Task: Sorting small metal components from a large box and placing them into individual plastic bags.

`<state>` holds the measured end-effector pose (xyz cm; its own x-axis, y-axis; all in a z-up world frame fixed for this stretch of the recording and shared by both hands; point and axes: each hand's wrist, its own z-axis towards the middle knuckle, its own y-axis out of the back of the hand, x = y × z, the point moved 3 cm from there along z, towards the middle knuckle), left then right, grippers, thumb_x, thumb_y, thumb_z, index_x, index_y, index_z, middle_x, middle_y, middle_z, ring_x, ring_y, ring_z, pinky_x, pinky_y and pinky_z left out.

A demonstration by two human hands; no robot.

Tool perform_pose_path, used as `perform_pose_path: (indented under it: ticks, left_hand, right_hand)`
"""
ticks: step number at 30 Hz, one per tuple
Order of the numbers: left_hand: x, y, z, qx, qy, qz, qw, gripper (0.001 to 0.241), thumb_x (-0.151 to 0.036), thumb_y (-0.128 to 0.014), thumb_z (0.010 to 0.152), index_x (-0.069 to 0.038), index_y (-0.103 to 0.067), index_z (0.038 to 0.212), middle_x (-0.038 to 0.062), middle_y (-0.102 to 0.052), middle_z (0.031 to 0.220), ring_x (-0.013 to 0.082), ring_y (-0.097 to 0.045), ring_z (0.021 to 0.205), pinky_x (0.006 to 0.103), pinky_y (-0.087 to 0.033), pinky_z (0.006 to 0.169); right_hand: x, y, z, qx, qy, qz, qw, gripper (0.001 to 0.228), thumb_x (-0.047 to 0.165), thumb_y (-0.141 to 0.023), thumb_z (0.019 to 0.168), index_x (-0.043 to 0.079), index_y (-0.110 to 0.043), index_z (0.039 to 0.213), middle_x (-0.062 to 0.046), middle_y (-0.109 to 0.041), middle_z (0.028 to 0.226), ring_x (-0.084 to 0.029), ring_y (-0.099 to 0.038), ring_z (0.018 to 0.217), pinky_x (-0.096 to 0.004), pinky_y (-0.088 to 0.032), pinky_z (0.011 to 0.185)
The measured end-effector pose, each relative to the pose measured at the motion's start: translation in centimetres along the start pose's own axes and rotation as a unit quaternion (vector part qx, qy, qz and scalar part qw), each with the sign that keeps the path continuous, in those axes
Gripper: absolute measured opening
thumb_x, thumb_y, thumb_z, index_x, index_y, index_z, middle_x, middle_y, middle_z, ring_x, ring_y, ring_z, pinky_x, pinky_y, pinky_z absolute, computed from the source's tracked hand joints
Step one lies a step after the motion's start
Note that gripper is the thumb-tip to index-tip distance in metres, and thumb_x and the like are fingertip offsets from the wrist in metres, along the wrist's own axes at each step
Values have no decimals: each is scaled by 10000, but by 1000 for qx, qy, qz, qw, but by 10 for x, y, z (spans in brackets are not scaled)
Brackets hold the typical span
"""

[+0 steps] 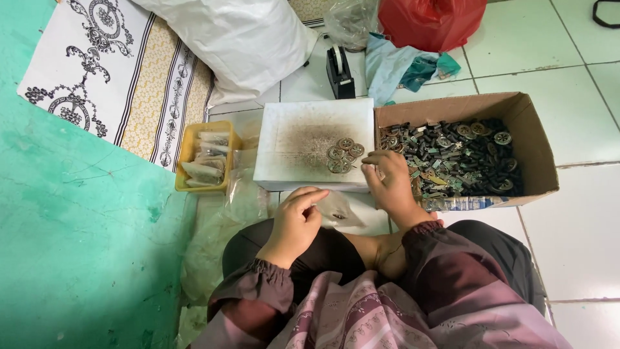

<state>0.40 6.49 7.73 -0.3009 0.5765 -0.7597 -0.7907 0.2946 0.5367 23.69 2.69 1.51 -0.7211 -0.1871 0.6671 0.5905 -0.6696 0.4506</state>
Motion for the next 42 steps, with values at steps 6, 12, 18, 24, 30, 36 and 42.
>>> perform_pose_path:
  ticks: [6, 12, 18, 24, 30, 36, 42]
  left_hand:
    - [13, 24, 0, 9, 26, -20, 999, 480, 80, -584, 777, -117, -800, 1158, 93, -764, 1045, 306, -736, 960, 356, -615, 764]
    - [27, 7, -22, 21, 57, -41, 997, 455, 76, -601, 780, -103, -815, 1139, 113, -776, 1020, 316, -748, 934, 361, -631, 729]
    - [35, 7, -26, 29, 100, -49, 993, 434, 63, -601, 815, -90, -808, 1164, 131, -768, 1036, 325, -740, 913, 363, -621, 713]
    - [48, -3, -13, 35, 111, -28, 993, 430, 38, -610, 810, -119, -801, 1162, 108, -762, 1070, 324, -733, 943, 380, -612, 720]
    - [60, -14, 4, 24, 182, -61, 981, 389, 31, -566, 838, -63, -792, 1140, 147, -750, 1094, 347, -710, 1046, 395, -587, 881]
    - [59, -13, 4, -6, 208, -82, 975, 415, 6, -575, 831, -122, -797, 1157, 122, -754, 1123, 277, -696, 1088, 391, -562, 943]
    - [53, -22, -16, 1, 180, -84, 980, 437, 38, -573, 825, -103, -805, 1167, 152, -752, 1098, 300, -701, 1061, 392, -564, 920]
  right_hand:
    - [-56, -66, -17, 147, -119, -216, 958, 273, 425, -748, 903, 272, -749, 1129, 3, -606, 1247, -293, -507, 1269, -483, -450, 982]
    - [-35, -104, 4, 213, -171, -297, 915, 509, 565, -656, 921, 203, -689, 1279, -89, -457, 1487, -349, -322, 1439, -538, -313, 1127]
    - [-43, -114, 1, 182, -221, -233, 929, 411, 420, -771, 876, 213, -659, 1213, -56, -443, 1419, -331, -282, 1426, -533, -256, 1147]
    - [-27, -90, -5, 102, -201, -52, 973, 155, 278, -803, 849, 280, -722, 981, 72, -566, 1317, -217, -421, 1356, -463, -349, 1117]
    - [86, -15, 17, 72, -32, 197, 977, 150, 106, -840, 800, 147, -719, 878, -105, -685, 1219, -335, -579, 1213, -454, -416, 1067]
    - [44, -31, 12, 73, -70, 135, 986, 192, 197, -797, 895, 156, -766, 1079, -176, -663, 1251, -406, -587, 1216, -531, -447, 1035]
    - [-37, -72, -12, 266, -118, -271, 918, 615, 514, -723, 890, 220, -595, 1415, -97, -423, 1546, -335, -295, 1473, -544, -270, 1185]
